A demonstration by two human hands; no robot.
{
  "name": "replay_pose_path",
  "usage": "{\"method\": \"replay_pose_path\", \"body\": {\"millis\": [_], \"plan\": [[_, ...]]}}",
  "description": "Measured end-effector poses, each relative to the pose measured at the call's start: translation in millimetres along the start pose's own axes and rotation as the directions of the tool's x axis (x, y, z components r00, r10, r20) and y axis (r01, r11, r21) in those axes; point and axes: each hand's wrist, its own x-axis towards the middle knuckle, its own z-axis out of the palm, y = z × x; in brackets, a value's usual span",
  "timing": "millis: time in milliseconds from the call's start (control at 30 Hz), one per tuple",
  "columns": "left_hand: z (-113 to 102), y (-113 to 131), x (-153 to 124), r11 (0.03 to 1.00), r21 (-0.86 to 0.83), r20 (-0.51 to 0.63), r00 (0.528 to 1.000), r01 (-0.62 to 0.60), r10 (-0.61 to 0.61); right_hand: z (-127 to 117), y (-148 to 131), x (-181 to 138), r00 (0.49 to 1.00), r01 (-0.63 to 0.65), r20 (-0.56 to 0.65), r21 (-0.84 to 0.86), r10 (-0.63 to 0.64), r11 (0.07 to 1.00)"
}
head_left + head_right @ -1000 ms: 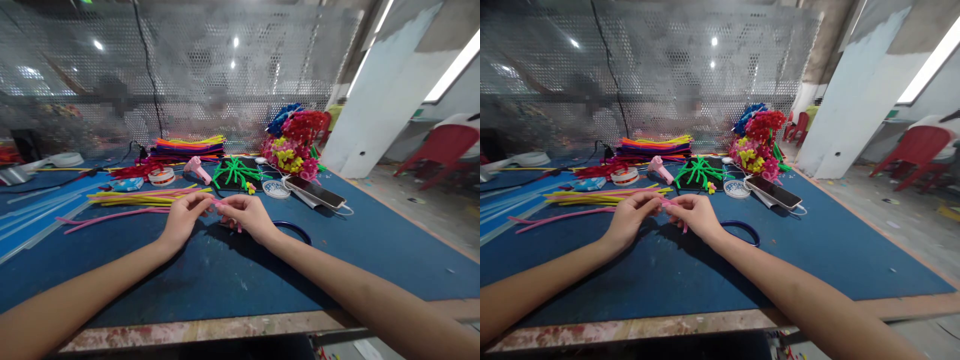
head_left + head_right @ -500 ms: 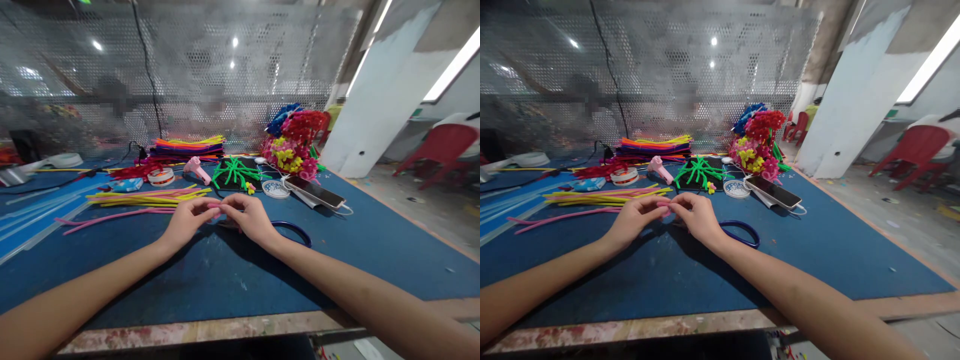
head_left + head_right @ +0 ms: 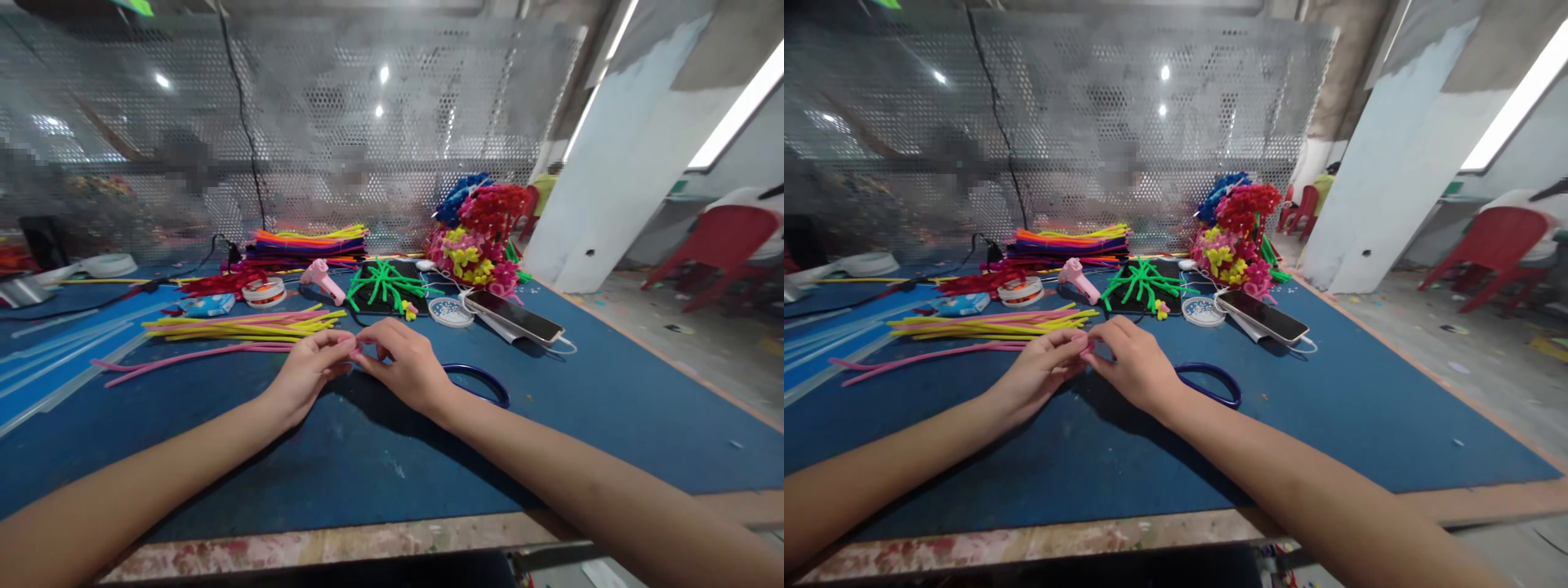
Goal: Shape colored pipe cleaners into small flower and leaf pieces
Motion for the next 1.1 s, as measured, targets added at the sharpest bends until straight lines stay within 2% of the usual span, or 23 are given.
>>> {"method": "replay_pose_path", "body": {"millis": [133, 233, 333, 400, 567, 667, 733, 900, 1100], "plan": [[0, 1, -1, 1.0, -0.029, 0.022, 1.0, 0.002, -0.002, -2, -4, 0, 0.998, -0.047, -0.031, 0.031, 0.048, 0.998], [1, 1, -2, 1.0, -0.017, 0.04, 0.999, -0.004, 0.004, -2, -8, 2, 0.985, -0.155, -0.061, 0.094, 0.161, 0.983], [0, 0, -1, 0.998, 0.049, 0.065, 0.998, -0.025, 0.022, -2, -9, 3, 0.966, -0.241, -0.066, 0.134, 0.252, 0.961], [-1, 0, -1, 0.99, 0.133, 0.083, 0.996, -0.055, 0.045, -2, -7, 3, 0.971, -0.227, -0.046, 0.139, 0.235, 0.964], [-3, 5, -3, 0.941, 0.324, 0.107, 0.992, -0.097, 0.066, -3, -3, 2, 0.994, -0.112, 0.018, 0.097, 0.111, 0.989], [-2, 10, -3, 0.917, 0.393, 0.129, 0.992, -0.067, 0.017, -4, -1, 0, 0.999, -0.032, 0.044, -0.004, 0.032, 0.999], [-2, 11, -2, 0.912, 0.408, 0.134, 0.991, -0.042, -0.014, -4, 1, 0, 0.994, 0.069, 0.086, -0.089, -0.061, 0.994], [-2, 11, 0, 0.942, 0.335, 0.125, 0.99, 0.022, -0.068, -7, 2, 1, 0.951, 0.296, 0.165, -0.255, -0.26, 0.92], [-8, 12, 3, 0.956, 0.086, 0.191, 0.937, 0.282, -0.294, -17, 1, 5, 0.845, 0.531, 0.292, -0.375, -0.447, 0.759]]}}
